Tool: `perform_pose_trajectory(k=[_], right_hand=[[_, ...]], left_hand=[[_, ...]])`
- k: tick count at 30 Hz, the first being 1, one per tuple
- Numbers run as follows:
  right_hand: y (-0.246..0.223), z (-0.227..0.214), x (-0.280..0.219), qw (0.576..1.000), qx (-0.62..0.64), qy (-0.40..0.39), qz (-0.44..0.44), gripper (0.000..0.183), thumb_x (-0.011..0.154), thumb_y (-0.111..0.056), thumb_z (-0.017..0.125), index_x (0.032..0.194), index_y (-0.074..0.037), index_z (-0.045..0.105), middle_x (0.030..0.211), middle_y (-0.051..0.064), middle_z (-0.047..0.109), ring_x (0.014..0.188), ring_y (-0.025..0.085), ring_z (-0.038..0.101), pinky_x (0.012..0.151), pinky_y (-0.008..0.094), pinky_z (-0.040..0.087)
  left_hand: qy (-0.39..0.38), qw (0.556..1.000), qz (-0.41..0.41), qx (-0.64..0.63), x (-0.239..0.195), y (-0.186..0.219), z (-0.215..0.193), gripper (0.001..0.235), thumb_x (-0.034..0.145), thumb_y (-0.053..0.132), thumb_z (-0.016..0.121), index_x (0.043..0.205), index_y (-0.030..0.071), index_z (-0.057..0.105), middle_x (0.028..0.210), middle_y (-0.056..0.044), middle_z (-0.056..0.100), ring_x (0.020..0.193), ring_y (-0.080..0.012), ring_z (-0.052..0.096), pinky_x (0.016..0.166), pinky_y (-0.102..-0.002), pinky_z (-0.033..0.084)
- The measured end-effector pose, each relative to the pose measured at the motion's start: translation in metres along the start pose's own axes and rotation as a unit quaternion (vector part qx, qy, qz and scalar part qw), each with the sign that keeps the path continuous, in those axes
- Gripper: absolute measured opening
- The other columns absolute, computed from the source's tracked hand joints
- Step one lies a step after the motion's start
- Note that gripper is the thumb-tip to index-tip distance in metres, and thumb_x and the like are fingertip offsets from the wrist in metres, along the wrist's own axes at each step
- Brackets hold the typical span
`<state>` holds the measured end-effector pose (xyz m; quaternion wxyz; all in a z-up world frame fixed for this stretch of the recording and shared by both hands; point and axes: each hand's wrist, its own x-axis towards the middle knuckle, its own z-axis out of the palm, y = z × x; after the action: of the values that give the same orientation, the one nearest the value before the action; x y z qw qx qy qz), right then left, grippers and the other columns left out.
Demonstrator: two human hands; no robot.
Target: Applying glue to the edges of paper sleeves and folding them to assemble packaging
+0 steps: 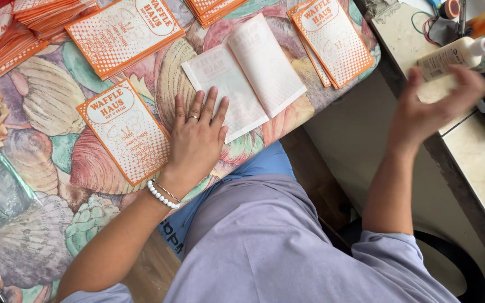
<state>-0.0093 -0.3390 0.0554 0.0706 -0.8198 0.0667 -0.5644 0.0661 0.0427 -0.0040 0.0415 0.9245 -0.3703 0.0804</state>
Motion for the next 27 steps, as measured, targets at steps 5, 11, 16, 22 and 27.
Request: perform_pose_trajectory(k=[5,11,16,22,27], right_hand=[[0.15,0.007,-0.071,0.953,0.076,-0.054,0.288,0.106,0.105,-0.022,0.113,0.158,-0.02,0.021,0.159,0.024,0.039,0.15,0.041,0.047,0.122,0.055,0.046],[0.14,0.032,-0.059,0.943,0.081,-0.077,0.312,0.047,0.084,0.004,0.101,0.107,-0.007,0.061,0.094,0.004,0.064,0.079,0.014,0.055,0.064,0.027,0.049],[0.13,0.027,-0.062,0.948,0.144,-0.089,0.268,0.027,0.095,0.009,0.077,0.101,-0.005,0.055,0.091,0.005,0.056,0.08,0.014,0.052,0.067,0.028,0.043],[0.099,0.008,-0.033,0.911,0.299,0.002,0.282,0.024,0.094,-0.021,0.077,0.101,-0.005,0.061,0.095,0.011,0.062,0.088,0.025,0.064,0.058,0.037,0.05],[-0.016,-0.003,0.03,0.622,0.485,-0.022,0.615,0.068,0.063,-0.057,0.075,0.107,-0.005,0.071,0.088,0.006,0.073,0.078,0.033,0.078,0.042,0.021,0.041]], left_hand=[[0.001,1.0,-0.022,-0.013,0.009,0.005,0.008,0.059,0.102,0.036,0.048,0.157,0.015,0.046,0.165,-0.017,0.039,0.148,-0.0384,0.041,0.122,-0.066,0.015],[0.024,0.998,-0.007,-0.058,0.015,0.0,0.003,0.057,0.102,0.037,0.052,0.152,0.01,0.052,0.16,-0.021,0.045,0.145,-0.0428,0.043,0.119,-0.069,0.015],[0.035,0.996,0.01,-0.084,0.013,-0.011,-0.003,0.055,0.098,0.038,0.059,0.143,0.006,0.058,0.155,-0.021,0.049,0.14,-0.0374,0.046,0.116,-0.073,0.018],[0.053,0.991,0.019,-0.119,0.013,-0.016,0.001,0.053,0.097,0.037,0.062,0.139,0.006,0.06,0.151,-0.021,0.052,0.141,-0.0364,0.045,0.115,-0.074,0.017],[0.066,0.988,0.038,-0.135,0.015,-0.02,0.002,0.049,0.097,0.037,0.065,0.135,0.006,0.063,0.15,-0.021,0.054,0.14,-0.0389,0.048,0.118,-0.07,0.017]])
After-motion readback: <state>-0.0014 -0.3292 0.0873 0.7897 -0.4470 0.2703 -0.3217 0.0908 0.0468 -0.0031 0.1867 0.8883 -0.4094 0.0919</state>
